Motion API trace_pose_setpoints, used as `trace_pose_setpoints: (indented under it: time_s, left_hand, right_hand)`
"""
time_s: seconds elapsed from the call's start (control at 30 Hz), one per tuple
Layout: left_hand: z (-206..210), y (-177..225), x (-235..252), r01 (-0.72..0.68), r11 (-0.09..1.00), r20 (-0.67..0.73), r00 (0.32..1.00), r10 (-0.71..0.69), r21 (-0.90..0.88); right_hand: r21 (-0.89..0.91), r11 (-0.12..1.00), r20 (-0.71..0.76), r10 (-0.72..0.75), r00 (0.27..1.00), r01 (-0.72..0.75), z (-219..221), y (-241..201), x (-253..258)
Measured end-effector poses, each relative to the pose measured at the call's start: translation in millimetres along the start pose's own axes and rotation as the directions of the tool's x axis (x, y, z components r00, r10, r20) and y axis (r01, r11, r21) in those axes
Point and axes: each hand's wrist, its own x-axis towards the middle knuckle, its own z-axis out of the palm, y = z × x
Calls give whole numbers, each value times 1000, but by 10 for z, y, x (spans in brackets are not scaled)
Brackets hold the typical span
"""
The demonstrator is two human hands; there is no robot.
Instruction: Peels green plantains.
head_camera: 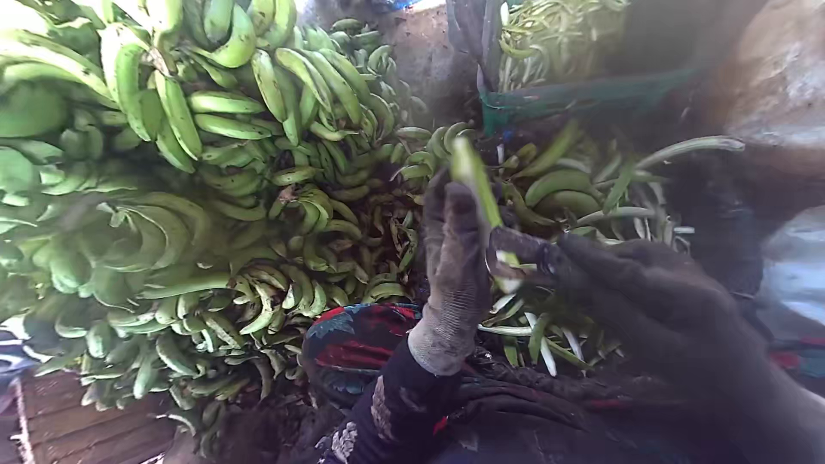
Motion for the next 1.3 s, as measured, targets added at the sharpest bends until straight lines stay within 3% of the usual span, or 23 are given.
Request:
trace_pose_setpoints:
  time_s: [0.07,0.1,0.17,0.2,0.27,0.33,0.4,0.47,0.53,0.6,0.67,0.7,0.8,0.87,0.93,1.0,1.07,1.1,1.13,1.23,1.3]
  left_hand:
    - [45,-28,-182,3,974,135,990,-35,228]
    - [77,-36,-257,78,970,188,974,-123,228]
    - [136,-21,-282,354,935,210,914,-348,9]
    - [138,-14,-241,374,925,167,918,-359,-69]
    - [101,-35,-87,151,980,34,988,-148,-133]
    - [109,-44,91,-135,988,-94,987,127,-79]
    - [111,-49,137,-201,977,-57,979,197,-69]
    - [111,3,6,39,998,136,990,-34,-38]
    - [93,84,-121,276,956,298,908,-295,104]
    - [47,102,-182,351,930,349,863,-365,104]
    - [44,97,-129,285,958,189,940,-285,28]
    - [77,102,-67,237,970,77,970,-232,-51]
    - [254,181,144,159,926,-105,973,-207,-343]
    - [230,52,154,176,942,3,983,-183,-285]
    - [115,-136,64,217,975,173,959,-223,52]
    - [-21,-284,-63,258,928,347,873,-344,270]
    - [-123,-319,-223,300,917,492,776,-395,262]
    - [-141,-323,-288,339,919,480,783,-395,202]
    - [-141,-314,-315,380,915,402,822,-403,138]
    - [-48,-148,-195,457,873,89,889,-448,-168]
    - [21,4,-83,432,850,-29,887,-461,-303]
  right_hand:
    - [-264,964,-202,-77,976,21,79,75,130]
    - [-378,925,-237,-61,970,-34,35,125,214]
    - [-460,875,-228,50,972,-153,-148,142,313]
    - [-422,890,-182,102,978,-171,-242,67,318]
    - [-243,965,-79,81,994,-99,-338,-128,252]
    - [-73,997,-3,18,1000,-18,-271,-132,80]
    - [-61,998,-69,-36,997,32,-89,-18,-26]
    - [-157,987,-164,-52,985,26,-43,37,80]
    - [-280,959,-172,-4,985,-45,-161,103,254]
    - [-357,923,-110,113,987,-145,-272,195,321]
    - [-290,939,-93,163,982,-183,-246,170,253]
    - [-237,961,-116,117,986,-142,-166,132,172]
    - [-161,987,-261,-41,964,-2,158,-9,-86]
    - [-206,979,-295,-59,954,-3,224,16,-108]
    - [-296,954,-244,-24,969,-51,101,142,10]
    - [-423,896,-36,132,991,-135,-108,238,147]
    - [-577,781,178,406,896,-239,-183,305,284]
    - [-607,749,223,480,848,-265,-158,321,301]
    - [-562,779,222,465,857,-278,-124,295,262]
    - [-389,913,17,143,990,-125,86,128,46]
    - [-316,948,-130,-27,991,-15,218,-26,-125]
